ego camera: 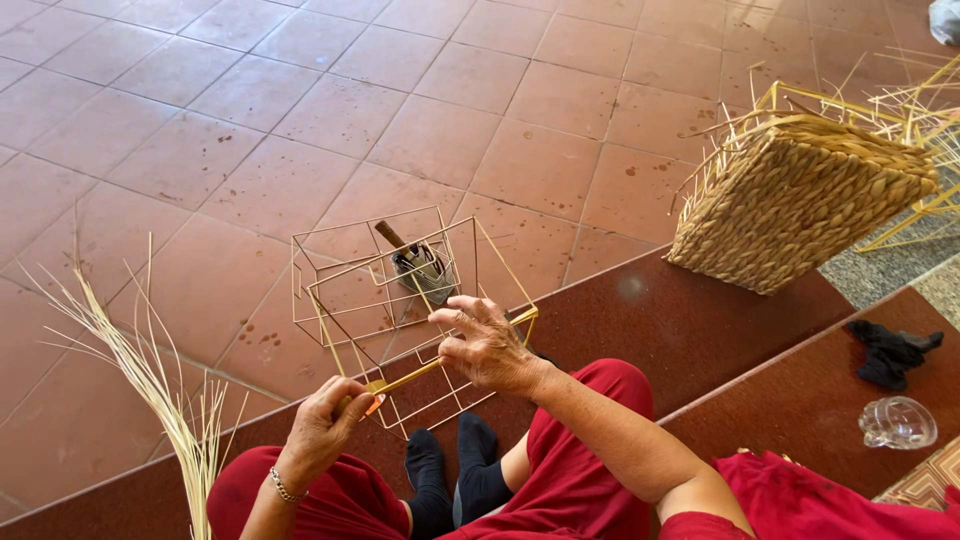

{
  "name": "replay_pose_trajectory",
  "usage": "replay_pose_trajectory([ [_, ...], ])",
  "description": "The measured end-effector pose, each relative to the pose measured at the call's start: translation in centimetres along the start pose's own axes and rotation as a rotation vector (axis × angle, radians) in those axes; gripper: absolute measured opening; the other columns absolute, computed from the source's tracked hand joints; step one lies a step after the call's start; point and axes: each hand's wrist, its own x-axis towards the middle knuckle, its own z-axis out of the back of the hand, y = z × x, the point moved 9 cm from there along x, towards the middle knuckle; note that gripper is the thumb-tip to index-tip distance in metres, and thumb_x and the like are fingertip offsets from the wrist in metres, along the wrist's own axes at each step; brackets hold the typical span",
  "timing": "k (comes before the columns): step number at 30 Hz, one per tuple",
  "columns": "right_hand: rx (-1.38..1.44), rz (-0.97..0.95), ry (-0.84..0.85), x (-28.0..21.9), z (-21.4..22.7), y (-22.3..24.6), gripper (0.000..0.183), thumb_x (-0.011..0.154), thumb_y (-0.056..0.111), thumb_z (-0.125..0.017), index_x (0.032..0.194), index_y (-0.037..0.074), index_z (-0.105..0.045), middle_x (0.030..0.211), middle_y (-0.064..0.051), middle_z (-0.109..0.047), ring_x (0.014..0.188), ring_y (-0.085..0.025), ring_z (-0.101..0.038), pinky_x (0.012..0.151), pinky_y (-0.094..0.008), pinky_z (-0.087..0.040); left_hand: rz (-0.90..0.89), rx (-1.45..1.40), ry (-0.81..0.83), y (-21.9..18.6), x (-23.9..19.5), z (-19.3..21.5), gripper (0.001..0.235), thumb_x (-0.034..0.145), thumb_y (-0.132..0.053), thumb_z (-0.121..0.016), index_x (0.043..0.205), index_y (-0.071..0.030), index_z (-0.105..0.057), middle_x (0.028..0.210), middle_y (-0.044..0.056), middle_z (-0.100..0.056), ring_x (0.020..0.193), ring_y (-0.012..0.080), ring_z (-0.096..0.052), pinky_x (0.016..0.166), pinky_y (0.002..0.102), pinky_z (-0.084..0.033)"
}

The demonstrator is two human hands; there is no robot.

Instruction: The person sits on the floor and weaves thin bamboo strips around a rectangular wire frame to form a basket. They use scissors to trim the strips and continue wrapping them around the frame's edges.

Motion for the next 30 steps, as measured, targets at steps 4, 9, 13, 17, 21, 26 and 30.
replay_pose_trajectory([
  [4,0.044,0.046,-0.05,0.0,-0.1,-0.4,0.014,0.087,0.025,-0.077,0.084,0.017,-0.066,0.118,-0.008,-0.058,0.124,-0.03,-0.053,0.1,-0.049,-0.047,0.051,-0.043,0.046,0.8,0.4,-0.3,0.015,0.092,-0.02,-0.07,0.09,-0.006,-0.072,0.066,0.003,-0.06,0.056,0.0097,-0.049,0.052,0.028,-0.043],
  [9,0.12,0.03,-0.066,-1.5,0.4,-1.0,0.021,0.092,0.017,-0.08,0.111,0.009,-0.074,0.091,-0.004,-0.061,0.085,-0.021,-0.058,0.074,-0.036,-0.053,-0.005,-0.072,0.048,-0.3,0.7,-0.5,0.014,0.093,-0.02,-0.07,0.09,-0.007,-0.072,0.065,0.003,-0.057,0.057,0.0109,-0.046,0.053,0.029,-0.042],
  [13,0.156,0.098,-0.097,-2.1,1.3,-1.3,0.025,0.091,0.018,-0.08,0.109,0.007,-0.066,0.087,-0.002,-0.067,0.079,-0.02,-0.061,0.077,-0.036,-0.053,-0.062,-0.066,0.043,-1.4,0.5,-0.3,0.017,0.093,-0.021,-0.071,0.087,-0.006,-0.071,0.066,0.004,-0.057,0.057,0.0125,-0.047,0.054,0.03,-0.043],
  [17,-0.144,0.272,0.033,-2.4,1.5,-0.9,0.018,0.097,0.019,-0.078,0.109,0.01,-0.068,0.082,0.002,-0.064,0.08,-0.017,-0.062,0.096,-0.042,-0.052,-0.077,-0.067,0.036,-2.0,0.7,0.2,0.018,0.094,-0.023,-0.071,0.088,-0.006,-0.069,0.07,0.002,-0.062,0.059,0.0102,-0.055,0.055,0.028,-0.046],
  [21,-0.401,0.33,0.005,-3.1,4.1,-2.0,0.022,0.091,0.02,-0.069,0.111,0.011,-0.07,0.106,-0.003,-0.069,0.104,-0.022,-0.065,0.105,-0.046,-0.045,-0.198,-0.001,-0.012,-3.5,0.2,0.6,0.018,0.092,-0.022,-0.074,0.088,-0.006,-0.068,0.071,0.004,-0.06,0.062,0.0116,-0.054,0.058,0.029,-0.047],
  [26,-0.49,0.241,-0.022,-4.1,7.0,-5.5,0.019,0.089,0.018,-0.07,0.107,0.015,-0.07,0.128,-0.008,-0.067,0.113,-0.027,-0.058,0.094,-0.043,-0.048,-0.002,0.005,0.087,-2.1,0.2,0.2,0.018,0.087,-0.022,-0.079,0.089,-0.006,-0.071,0.067,0.009,-0.058,0.057,0.0184,-0.048,0.054,0.033,-0.044],
  [30,-0.331,0.072,-0.012,-5.7,6.2,-8.4,0.024,0.091,0.007,-0.073,0.115,0.012,-0.07,0.114,-0.01,-0.072,0.101,-0.024,-0.063,0.086,-0.033,-0.057,-0.136,0.036,0.034,-3.8,0.2,0.4,0.018,0.09,-0.021,-0.077,0.09,-0.005,-0.069,0.072,0.006,-0.06,0.059,0.0133,-0.053,0.056,0.03,-0.046],
])
